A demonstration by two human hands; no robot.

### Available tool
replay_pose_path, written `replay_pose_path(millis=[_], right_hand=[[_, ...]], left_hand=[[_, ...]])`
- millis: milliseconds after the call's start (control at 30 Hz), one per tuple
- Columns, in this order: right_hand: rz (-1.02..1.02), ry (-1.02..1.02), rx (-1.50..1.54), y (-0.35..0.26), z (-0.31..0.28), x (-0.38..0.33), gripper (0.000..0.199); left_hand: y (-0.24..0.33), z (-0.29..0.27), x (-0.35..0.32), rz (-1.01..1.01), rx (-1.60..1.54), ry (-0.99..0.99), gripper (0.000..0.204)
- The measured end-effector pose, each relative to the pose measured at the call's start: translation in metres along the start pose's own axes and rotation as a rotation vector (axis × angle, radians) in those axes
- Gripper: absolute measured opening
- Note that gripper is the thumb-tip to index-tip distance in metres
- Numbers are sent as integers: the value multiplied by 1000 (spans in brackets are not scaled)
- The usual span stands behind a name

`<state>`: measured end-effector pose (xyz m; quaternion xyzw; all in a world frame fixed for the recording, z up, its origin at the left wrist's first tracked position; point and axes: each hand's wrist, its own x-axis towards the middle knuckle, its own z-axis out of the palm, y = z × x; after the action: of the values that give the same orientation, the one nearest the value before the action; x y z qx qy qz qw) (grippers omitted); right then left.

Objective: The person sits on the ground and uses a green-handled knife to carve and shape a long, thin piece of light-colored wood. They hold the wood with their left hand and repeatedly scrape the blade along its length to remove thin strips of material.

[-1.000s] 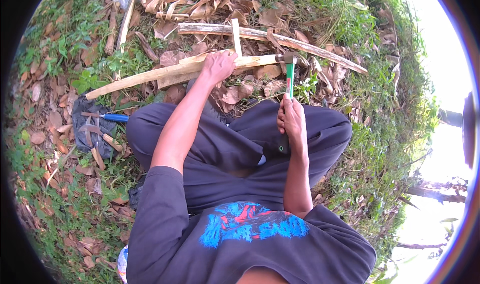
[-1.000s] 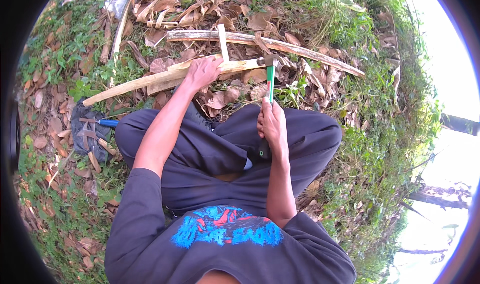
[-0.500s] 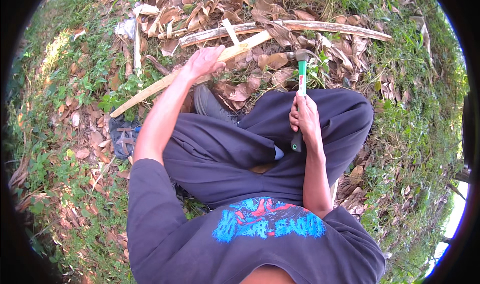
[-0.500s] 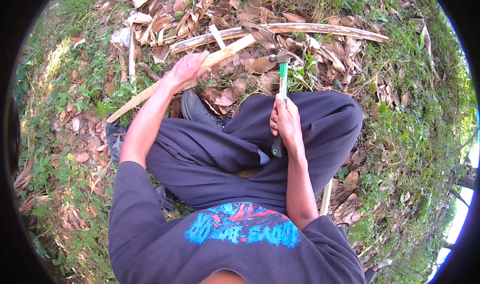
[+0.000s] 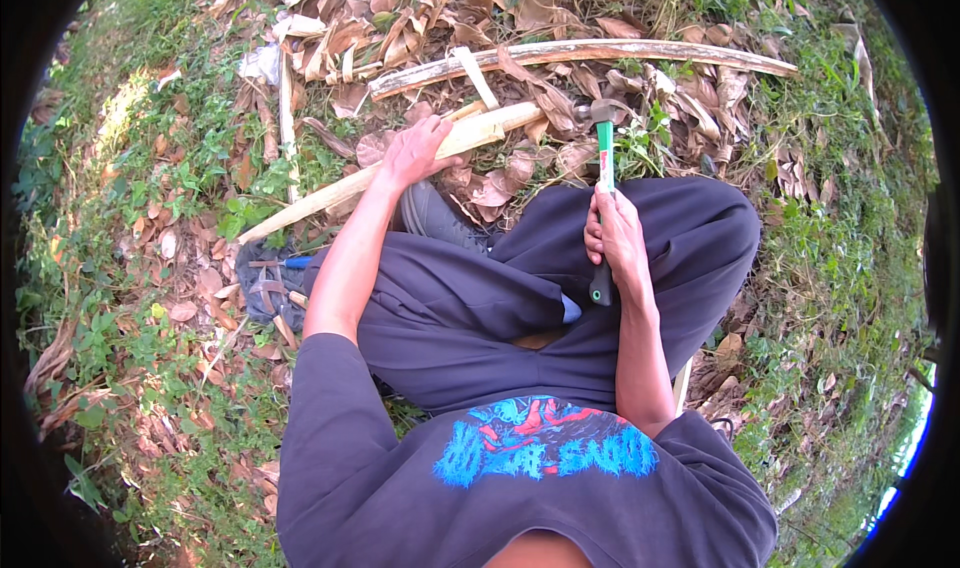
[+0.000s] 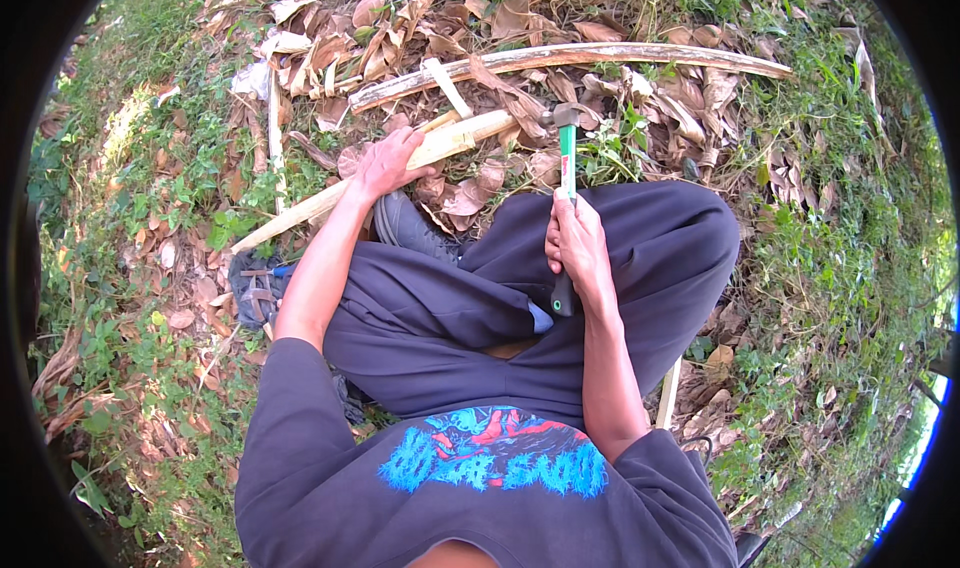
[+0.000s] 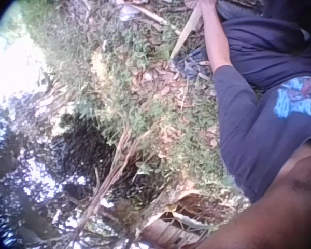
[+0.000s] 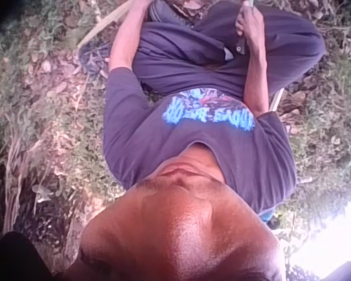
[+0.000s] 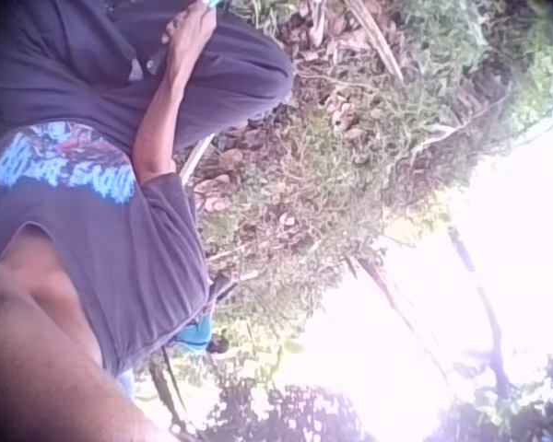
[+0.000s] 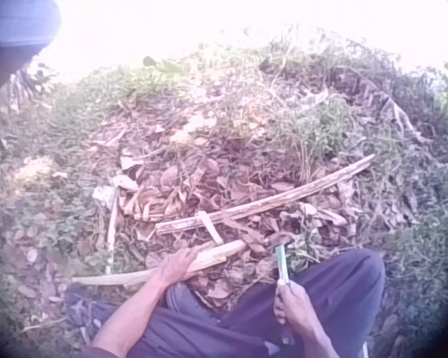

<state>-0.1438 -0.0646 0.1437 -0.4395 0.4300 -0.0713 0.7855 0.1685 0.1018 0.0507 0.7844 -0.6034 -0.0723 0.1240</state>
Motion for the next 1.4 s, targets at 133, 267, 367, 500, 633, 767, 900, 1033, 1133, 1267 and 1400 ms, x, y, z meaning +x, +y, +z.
replay_pose_path(millis=[133,267,367,500,633,767,900,1033,1133,1267,1400], right_hand=[[-26,-7,-5,6,-4,3,30],[-35,-10,4,6,-2,1,32],[-39,0,0,3,1,-2,33],[-39,17,-13,3,2,-5,33],[-76,13,-31,8,-1,-3,30],[-58,6,-21,8,0,-4,30],[-55,38,-93,2,12,-12,30],[-88,20,-288,4,31,-14,26],[-136,39,-543,4,46,-4,25],[-468,77,-885,32,53,27,25],[-481,115,-944,38,75,24,27]], left_hand=[[1,0,3,-51,10,66,48],[-5,18,-6,-65,6,128,48],[-9,18,-7,17,-54,124,47],[-4,6,-4,5,-99,182,46],[-3,-16,2,-46,-97,227,45],[2,6,-9,5,10,80,37],[0,11,-9,-44,-11,60,34],[-9,36,-15,-52,-71,74,41],[-8,40,-11,-94,-16,33,42],[-6,43,-9,-96,76,46,43],[-9,49,-11,-112,78,73,45]])
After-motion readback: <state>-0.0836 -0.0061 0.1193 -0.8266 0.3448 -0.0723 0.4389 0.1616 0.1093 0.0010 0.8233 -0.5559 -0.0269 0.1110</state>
